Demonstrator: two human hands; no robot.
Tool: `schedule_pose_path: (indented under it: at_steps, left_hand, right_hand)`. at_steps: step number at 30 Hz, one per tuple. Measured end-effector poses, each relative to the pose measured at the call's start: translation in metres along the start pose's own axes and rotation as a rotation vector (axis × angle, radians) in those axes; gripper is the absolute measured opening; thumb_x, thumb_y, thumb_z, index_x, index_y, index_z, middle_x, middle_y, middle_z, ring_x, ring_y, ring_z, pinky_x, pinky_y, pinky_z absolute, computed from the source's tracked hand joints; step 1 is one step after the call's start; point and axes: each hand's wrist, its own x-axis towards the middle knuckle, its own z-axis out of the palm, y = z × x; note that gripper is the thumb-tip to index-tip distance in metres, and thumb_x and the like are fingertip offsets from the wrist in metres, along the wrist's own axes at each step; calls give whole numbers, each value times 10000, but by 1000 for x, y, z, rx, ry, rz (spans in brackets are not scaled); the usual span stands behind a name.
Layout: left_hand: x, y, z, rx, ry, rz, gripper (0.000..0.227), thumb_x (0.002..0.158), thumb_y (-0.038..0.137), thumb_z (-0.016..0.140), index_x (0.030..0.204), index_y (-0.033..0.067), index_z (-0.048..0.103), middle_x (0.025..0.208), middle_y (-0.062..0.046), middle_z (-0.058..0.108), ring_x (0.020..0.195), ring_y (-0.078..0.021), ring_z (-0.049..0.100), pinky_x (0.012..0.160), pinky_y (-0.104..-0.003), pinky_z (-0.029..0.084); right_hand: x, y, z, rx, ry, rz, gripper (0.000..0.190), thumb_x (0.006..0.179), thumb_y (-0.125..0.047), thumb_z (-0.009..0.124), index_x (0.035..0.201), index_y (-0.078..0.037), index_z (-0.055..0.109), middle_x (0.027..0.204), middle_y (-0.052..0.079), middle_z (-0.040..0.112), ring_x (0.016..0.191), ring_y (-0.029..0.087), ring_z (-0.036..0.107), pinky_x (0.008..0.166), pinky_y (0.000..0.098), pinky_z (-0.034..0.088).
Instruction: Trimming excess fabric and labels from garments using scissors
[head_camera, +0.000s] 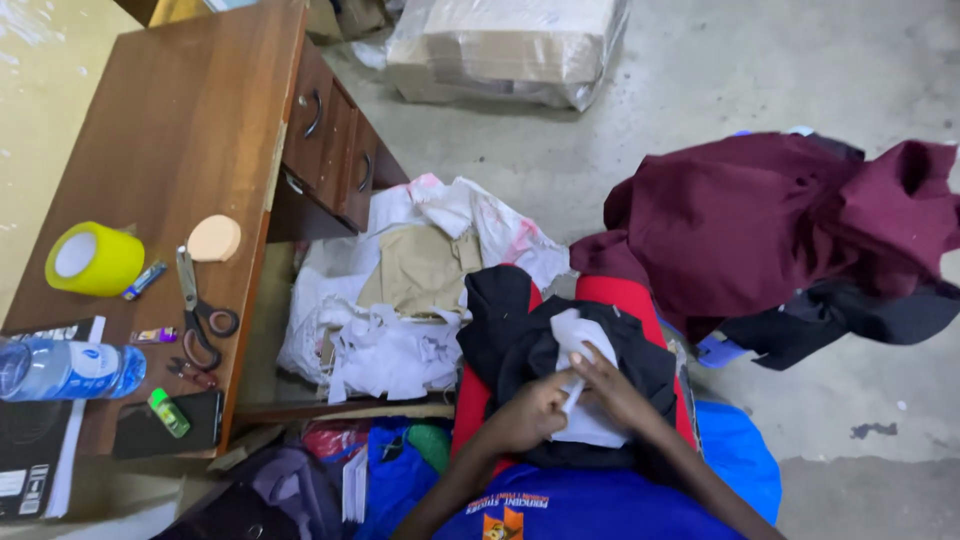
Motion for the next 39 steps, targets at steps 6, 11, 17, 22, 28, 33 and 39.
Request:
schedule_pose_path:
  at_steps: [6,11,17,22,28,33,39]
  left_hand:
    - [-12,28,17,387,-26,-15,938,778,25,493,1695,174,362,691,30,354,606,-110,367,607,-329,319]
    - [-11,13,25,954,181,363,893,801,36,593,1663,143,388,773,-77,662,594,-305,641,565,-476,475]
    - [-10,20,28,831,274,596,593,888,-53,653,1473,10,583,908,-90,690,714,-249,668,682,-391,549]
    - [-1,9,36,1136,502,718,693,980,262,830,1520,-8,490,1278,-201,578,1100,-360,640,973,-491,563]
    - [11,-39,24,1149,660,885,471,1000,-82,492,1463,-70,576,1116,-184,574,870,-328,643,796,-425,596]
    - [29,-24,21,1376,706,1278,206,997,-64,635,1117,-68,803,914,-181,652,743,-287,696,647,-357,612]
    - [14,-59,9,1368,282,1089,235,1114,-22,645,1345,-33,688,1184,-120,672,967,-259,700,869,-386,614]
  right_hand:
    - [-10,-85,-17,-886,196,-150,584,853,-680,714,1012,-135,579,733,89,636,672,275,624,615,450,376]
    - [18,-79,-32,-142,186,-282,460,954,-239,779,648,-267,436,615,-127,440,528,25,345,478,296,235]
    - [8,-93,-12,567,30,-324,266,1000,-267,691,1124,-35,726,889,120,792,691,199,753,594,324,607]
    - [19,-89,-21,677,239,-316,332,1021,-327,675,1224,-64,658,898,116,774,691,191,741,598,338,617]
    - [18,-65,-23,831,68,-329,319,1095,-300,592,1206,-11,670,1069,142,774,925,204,756,843,363,644]
    - [7,-6,-10,464,-62,-263,513,879,-165,785,1316,33,604,1121,147,715,963,267,743,779,426,645]
    - [-6,43,-55,426,-54,-61,197,967,-95,699,1158,-46,690,944,105,765,680,162,701,514,263,518]
